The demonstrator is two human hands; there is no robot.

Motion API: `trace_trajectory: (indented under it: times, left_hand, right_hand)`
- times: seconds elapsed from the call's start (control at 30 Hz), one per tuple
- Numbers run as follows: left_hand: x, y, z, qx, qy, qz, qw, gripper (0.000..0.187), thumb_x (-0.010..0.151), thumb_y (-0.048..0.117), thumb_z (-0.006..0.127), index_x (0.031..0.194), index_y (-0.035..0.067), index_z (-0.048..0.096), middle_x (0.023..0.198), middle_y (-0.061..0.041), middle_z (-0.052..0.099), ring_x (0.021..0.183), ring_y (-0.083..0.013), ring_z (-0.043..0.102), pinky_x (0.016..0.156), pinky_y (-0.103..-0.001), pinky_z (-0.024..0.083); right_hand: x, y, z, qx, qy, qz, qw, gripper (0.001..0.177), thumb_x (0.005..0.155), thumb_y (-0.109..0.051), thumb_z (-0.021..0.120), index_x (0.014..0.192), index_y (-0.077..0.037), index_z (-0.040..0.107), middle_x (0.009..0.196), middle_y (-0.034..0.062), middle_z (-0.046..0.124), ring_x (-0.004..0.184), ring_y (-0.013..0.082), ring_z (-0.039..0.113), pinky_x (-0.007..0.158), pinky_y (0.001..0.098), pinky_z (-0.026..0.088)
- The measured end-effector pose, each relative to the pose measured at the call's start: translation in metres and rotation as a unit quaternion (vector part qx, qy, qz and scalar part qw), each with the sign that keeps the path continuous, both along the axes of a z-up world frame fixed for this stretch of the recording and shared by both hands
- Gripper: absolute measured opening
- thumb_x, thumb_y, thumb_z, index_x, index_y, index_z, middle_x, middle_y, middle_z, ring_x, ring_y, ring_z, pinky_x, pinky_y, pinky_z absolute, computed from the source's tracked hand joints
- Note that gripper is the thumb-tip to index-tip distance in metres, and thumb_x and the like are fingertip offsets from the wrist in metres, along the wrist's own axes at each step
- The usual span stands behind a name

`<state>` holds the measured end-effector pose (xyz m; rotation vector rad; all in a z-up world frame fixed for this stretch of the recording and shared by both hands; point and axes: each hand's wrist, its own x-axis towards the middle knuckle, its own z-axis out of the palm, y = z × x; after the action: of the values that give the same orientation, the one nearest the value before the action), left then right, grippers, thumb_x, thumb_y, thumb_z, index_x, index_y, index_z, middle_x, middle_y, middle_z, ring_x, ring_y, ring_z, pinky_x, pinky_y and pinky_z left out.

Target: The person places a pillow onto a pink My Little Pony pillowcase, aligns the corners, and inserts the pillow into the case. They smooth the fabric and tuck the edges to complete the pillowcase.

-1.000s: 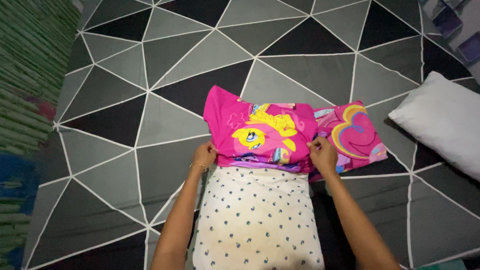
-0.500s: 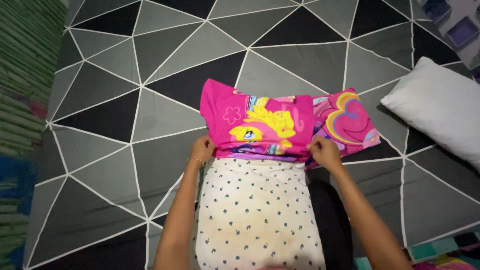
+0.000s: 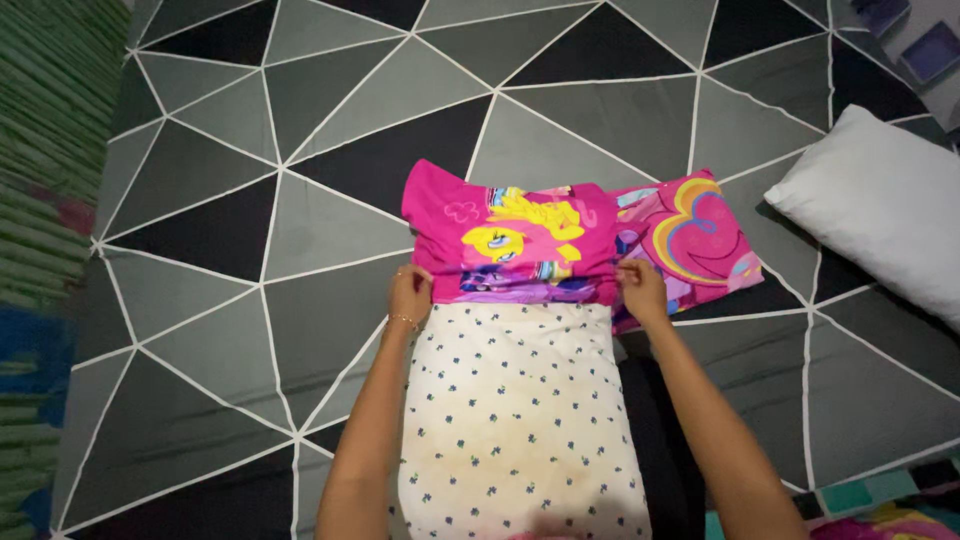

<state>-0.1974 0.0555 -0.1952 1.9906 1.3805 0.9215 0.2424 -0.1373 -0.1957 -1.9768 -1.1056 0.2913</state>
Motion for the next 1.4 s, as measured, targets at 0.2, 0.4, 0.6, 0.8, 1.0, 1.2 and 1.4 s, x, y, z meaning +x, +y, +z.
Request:
trace_trajectory:
  times: [0.2, 0.4, 0.6, 0.8, 1.0, 1.2, 1.4]
  left_hand:
    - [-0.023, 0.001, -0.025, -0.154, -0.06, 0.037, 0.986, 0.033, 0.098, 0.023, 0.065, 0.126, 0.006, 0.065, 0.107, -0.011, 0.07, 0.093, -0.0197, 0.066, 0.082, -0.035, 0.053]
    - [-0.036, -0.012, -0.009, -0.402, -0.046, -0.029, 0.914, 0.072, 0.096, 0.038, 0.064, 0.155, 0.004, 0.041, 0.105, -0.021, 0.067, 0.078, -0.0216, 0.057, 0.072, -0.036, 0.049]
    - [-0.034, -0.016, -0.018, -0.259, -0.078, -0.108, 0.957, 0.077, 0.095, 0.039, 0.078, 0.15, -0.003, 0.043, 0.137, -0.015, 0.06, 0.116, -0.0146, 0.058, 0.097, -0.031, 0.046]
    - [-0.025, 0.005, -0.02, -0.307, -0.117, -0.107, 0.938, 0.048, 0.099, 0.031, 0.068, 0.138, 0.004, 0.065, 0.129, -0.016, 0.073, 0.113, -0.0219, 0.065, 0.098, -0.033, 0.052]
    - [0.038, 0.023, 0.041, -0.15, -0.205, -0.112, 0.961, 0.054, 0.092, 0.016, 0.071, 0.143, 0.006, 0.054, 0.14, -0.012, 0.062, 0.119, -0.0224, 0.063, 0.099, -0.035, 0.052]
    - [0.099, 0.053, 0.13, -0.204, -0.261, -0.181, 0.926, 0.056, 0.096, 0.026, 0.069, 0.148, 0.015, 0.05, 0.144, -0.013, 0.063, 0.119, -0.0219, 0.062, 0.091, -0.041, 0.053]
    - [0.141, 0.086, 0.188, -0.279, -0.344, -0.223, 0.868, 0.08, 0.095, 0.046, 0.063, 0.161, 0.027, 0.024, 0.158, -0.013, 0.044, 0.135, -0.0291, 0.053, 0.105, -0.055, 0.047]
  right_hand:
    - [-0.011, -0.026, -0.007, -0.136, 0.382, 0.068, 0.911, 0.061, 0.072, -0.007, 0.077, 0.129, -0.007, 0.056, 0.087, 0.0029, 0.068, 0.076, 0.0166, 0.066, 0.067, 0.0376, 0.058]
    - [-0.048, -0.033, 0.012, -0.176, 0.437, 0.013, 0.882, 0.092, 0.086, -0.03, 0.086, 0.153, -0.003, 0.029, 0.12, 0.0032, 0.061, 0.11, 0.0192, 0.066, 0.092, 0.0392, 0.055]
    - [-0.071, -0.001, 0.068, -0.139, 0.416, 0.039, 0.898, 0.059, 0.078, -0.022, 0.085, 0.126, 0.004, 0.063, 0.111, 0.0192, 0.073, 0.089, 0.0258, 0.071, 0.078, 0.0408, 0.059]
    - [-0.068, 0.053, 0.149, 0.028, 0.234, 0.143, 0.961, 0.055, 0.081, -0.007, 0.083, 0.132, -0.002, 0.06, 0.118, 0.0125, 0.071, 0.105, 0.0216, 0.066, 0.091, 0.0358, 0.051]
    - [-0.064, 0.119, 0.24, 0.135, 0.198, 0.288, 0.927, 0.056, 0.082, -0.001, 0.076, 0.136, -0.005, 0.06, 0.128, 0.0053, 0.068, 0.119, 0.0149, 0.064, 0.109, 0.0323, 0.05]
    - [-0.059, 0.15, 0.344, 0.099, 0.01, 0.279, 0.955, 0.049, 0.083, -0.002, 0.079, 0.129, -0.009, 0.067, 0.119, 0.0047, 0.073, 0.111, 0.0182, 0.066, 0.099, 0.036, 0.051]
    - [-0.069, 0.16, 0.403, 0.136, -0.182, 0.282, 0.932, 0.052, 0.085, -0.009, 0.079, 0.135, -0.011, 0.065, 0.112, 0.0161, 0.074, 0.101, 0.0323, 0.071, 0.085, 0.0423, 0.054]
